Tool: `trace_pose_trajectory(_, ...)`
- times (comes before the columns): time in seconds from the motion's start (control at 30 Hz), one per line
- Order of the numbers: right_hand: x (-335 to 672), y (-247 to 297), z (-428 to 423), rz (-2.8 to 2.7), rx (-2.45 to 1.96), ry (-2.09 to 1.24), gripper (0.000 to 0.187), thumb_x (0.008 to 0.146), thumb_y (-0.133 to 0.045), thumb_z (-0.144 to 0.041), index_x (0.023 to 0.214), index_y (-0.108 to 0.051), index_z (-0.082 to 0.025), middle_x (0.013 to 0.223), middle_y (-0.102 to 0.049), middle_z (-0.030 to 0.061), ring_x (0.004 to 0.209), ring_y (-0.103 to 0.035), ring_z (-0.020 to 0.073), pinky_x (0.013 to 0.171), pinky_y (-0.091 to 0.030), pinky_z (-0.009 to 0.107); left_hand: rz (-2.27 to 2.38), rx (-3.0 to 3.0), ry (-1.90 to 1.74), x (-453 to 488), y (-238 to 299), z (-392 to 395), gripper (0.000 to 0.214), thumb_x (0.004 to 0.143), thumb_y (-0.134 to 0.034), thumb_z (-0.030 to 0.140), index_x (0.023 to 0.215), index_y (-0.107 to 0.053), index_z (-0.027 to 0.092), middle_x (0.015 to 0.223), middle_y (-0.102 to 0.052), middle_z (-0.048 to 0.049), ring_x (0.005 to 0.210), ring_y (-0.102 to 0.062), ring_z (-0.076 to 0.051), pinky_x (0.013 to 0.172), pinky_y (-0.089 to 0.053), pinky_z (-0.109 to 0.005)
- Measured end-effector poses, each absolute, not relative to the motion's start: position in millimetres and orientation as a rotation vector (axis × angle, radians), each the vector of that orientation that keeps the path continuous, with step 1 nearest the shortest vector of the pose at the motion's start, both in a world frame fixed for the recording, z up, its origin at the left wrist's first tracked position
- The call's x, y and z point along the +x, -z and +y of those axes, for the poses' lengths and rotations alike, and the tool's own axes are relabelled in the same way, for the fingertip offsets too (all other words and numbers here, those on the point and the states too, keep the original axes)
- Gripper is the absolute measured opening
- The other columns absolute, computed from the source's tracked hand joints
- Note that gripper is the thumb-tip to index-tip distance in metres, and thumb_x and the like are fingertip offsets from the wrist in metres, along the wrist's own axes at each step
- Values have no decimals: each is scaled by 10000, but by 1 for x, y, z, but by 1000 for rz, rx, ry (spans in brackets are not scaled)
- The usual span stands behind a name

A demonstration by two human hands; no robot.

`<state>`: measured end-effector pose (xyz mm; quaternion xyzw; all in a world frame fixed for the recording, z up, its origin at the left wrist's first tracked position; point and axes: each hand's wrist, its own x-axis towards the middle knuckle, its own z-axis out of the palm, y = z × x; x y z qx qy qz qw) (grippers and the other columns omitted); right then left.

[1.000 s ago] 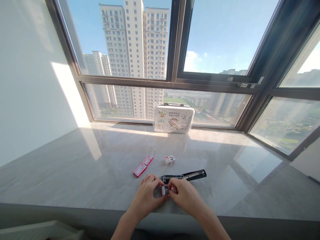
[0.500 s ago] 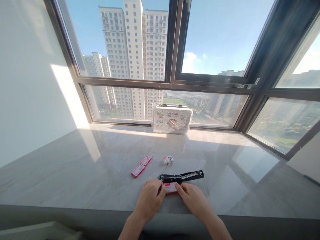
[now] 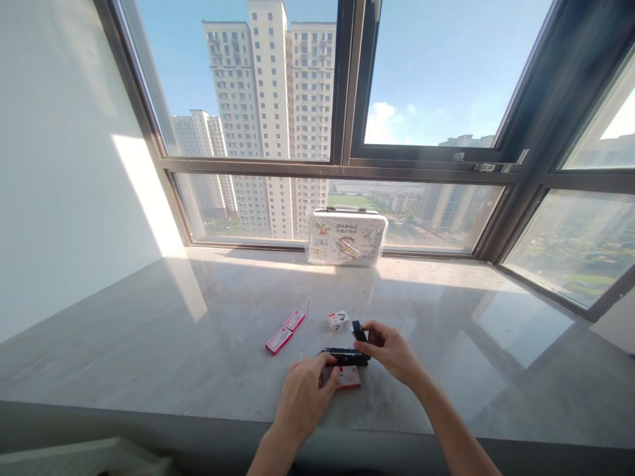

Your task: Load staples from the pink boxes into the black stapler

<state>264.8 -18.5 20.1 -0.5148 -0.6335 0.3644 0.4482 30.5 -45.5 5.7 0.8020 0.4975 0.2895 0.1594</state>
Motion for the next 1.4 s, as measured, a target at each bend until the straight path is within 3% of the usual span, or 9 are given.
trace_pose_trajectory(0.1, 247, -23, -6, -1799, -1357, -853, 411, 764, -749, -552, 946, -717, -185, 573, -398, -86, 543, -348, 88, 520, -244, 231, 1427, 2348, -835, 31, -7, -46, 183, 978, -516, 352, 1061, -674, 315, 929, -719, -4, 916, -632, -238, 754, -348, -339)
trace_pose_trajectory(0.27, 241, -24, -5, -1917, -1423, -824, 332, 770, -754, -477, 953, -749, -200, 562, -484, -76, 530, -419, 94, 521, -246, 231, 1455, 2373, -837, 38, -12, -52, 136, 936, -585, 394, 958, -683, 303, 923, -710, -9, 890, -623, -241, 759, -351, -352)
trace_pose_trajectory(0.43, 253, -23, -6, -1923, -1514, -774, 338, 776, -741, -482, 962, -750, -200, 560, -500, -72, 529, -442, 101, 520, -251, 235, 1298, 2489, -855, 48, -16, -56, 170, 847, -703, 377, 1015, -701, 348, 947, -700, -4, 937, -602, -248, 817, -357, -373)
trace_pose_trajectory(0.6, 272, -17, -6, -1885, -1596, -734, 390, 774, -728, -524, 963, -747, -183, 552, -465, -72, 527, -425, 104, 522, -244, 240, 1548, 2528, -865, 9, -10, -33, 74, 834, -699, 348, 832, -665, 282, 886, -652, -14, 952, -579, -264, 862, -368, -408)
trace_pose_trajectory(0.77, 277, -15, -9, -1858, -1621, -710, 409, 786, -713, -539, 1004, -737, -194, 575, -459, -70, 552, -443, 111, 530, -247, 244, 1676, 2481, -942, -45, -2, 13, 183, 771, -739, 395, 834, -624, 267, 1167, -625, -42, 1097, -536, -297, 946, -392, -456)
trace_pose_trajectory(0.9, 274, -17, -11, -1847, -1628, -694, 400, 785, -712, -535, 996, -736, -195, 577, -456, -69, 553, -442, 113, 530, -244, 246, 1357, 2464, -917, -59, 2, 47, 215, 770, -725, 387, 802, -583, 229, 1380, -542, -66, 1297, -440, -309, 1024, -409, -435)
trace_pose_trajectory(1.0, 272, -19, -13, -1831, -1625, -679, 386, 781, -710, -533, 960, -735, -192, 572, -455, -68, 543, -433, 112, 524, -236, 243, 1239, 2437, -912, -58, 5, 55, 168, 845, -645, 369, 924, -604, 226, 1272, -598, -70, 1246, -495, -269, 1006, -441, -396)
trace_pose_trajectory(1.2, 273, -24, -23, -1821, -1655, -666, 372, 793, -683, -544, 842, -744, -181, 520, -381, -69, 500, -359, 99, 501, -186, 247, 1338, 2458, -935, -41, 15, 39, 549, 930, -559, 376, 1455, -430, 282, 1228, -589, -64, 1142, -525, -251, 1034, -416, -420)
trace_pose_trajectory(1.4, 279, -24, -44, -1756, -1748, -578, 428, 844, -613, -591, 803, -738, -183, 494, -347, -62, 481, -344, 101, 494, -175, 253, 1253, 2576, -897, 2, 10, 44, 687, 951, -547, 373, 1568, -256, 292, 1238, -581, -78, 1138, -508, -259, 1059, -385, -440)
